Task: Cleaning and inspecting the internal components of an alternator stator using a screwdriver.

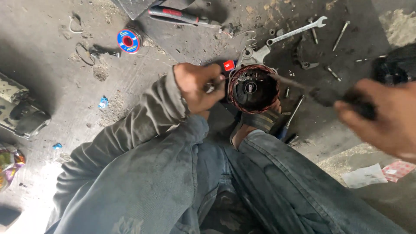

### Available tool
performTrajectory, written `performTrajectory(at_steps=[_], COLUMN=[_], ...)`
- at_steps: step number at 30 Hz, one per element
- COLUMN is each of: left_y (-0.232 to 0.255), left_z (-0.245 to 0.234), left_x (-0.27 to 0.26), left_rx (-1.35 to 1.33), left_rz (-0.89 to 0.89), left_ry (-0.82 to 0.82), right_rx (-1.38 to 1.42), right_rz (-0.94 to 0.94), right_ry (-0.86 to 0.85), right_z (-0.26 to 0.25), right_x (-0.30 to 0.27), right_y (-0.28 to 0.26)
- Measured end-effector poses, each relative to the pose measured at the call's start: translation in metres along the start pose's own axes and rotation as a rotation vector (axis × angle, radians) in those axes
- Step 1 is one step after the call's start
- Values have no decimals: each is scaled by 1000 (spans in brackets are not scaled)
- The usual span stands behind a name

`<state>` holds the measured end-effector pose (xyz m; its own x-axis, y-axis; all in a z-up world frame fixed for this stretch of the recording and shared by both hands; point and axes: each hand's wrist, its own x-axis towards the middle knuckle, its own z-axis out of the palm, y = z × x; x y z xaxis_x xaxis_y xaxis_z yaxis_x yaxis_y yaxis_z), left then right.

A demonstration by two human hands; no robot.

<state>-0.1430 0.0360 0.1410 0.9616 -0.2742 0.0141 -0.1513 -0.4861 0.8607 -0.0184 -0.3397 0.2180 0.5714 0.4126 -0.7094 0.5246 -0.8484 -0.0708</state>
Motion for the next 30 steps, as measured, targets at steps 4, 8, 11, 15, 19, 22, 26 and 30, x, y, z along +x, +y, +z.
performTrajectory(at_steps=[4,8,11,15,19,22,26,30], left_y=[1,-4,-13,-12,-10,-7,-10,-12], left_z=[23,54,77,94,95,89,91,97], left_x=[4,-6,-17,-18,-16,-14,-15,-16], left_rx=[-11,254,354,368,325,286,265,255], left_rz=[63,94,100,83,51,29,38,42], left_ry=[-102,35,8,65,123,102,115,171], right_rx=[-378,-421,-374,-307,-263,-259,-264,-251], right_rz=[-27,-85,-75,-37,-27,-46,-65,-66], right_ry=[-369,-81,-95,-109,-97,-86,-58,-137], right_z=[-36,-11,-3,4,5,5,7,-2], right_x=[8,11,17,20,21,22,25,33], right_y=[-72,-88,-95,-98,-97,-97,-97,-102])
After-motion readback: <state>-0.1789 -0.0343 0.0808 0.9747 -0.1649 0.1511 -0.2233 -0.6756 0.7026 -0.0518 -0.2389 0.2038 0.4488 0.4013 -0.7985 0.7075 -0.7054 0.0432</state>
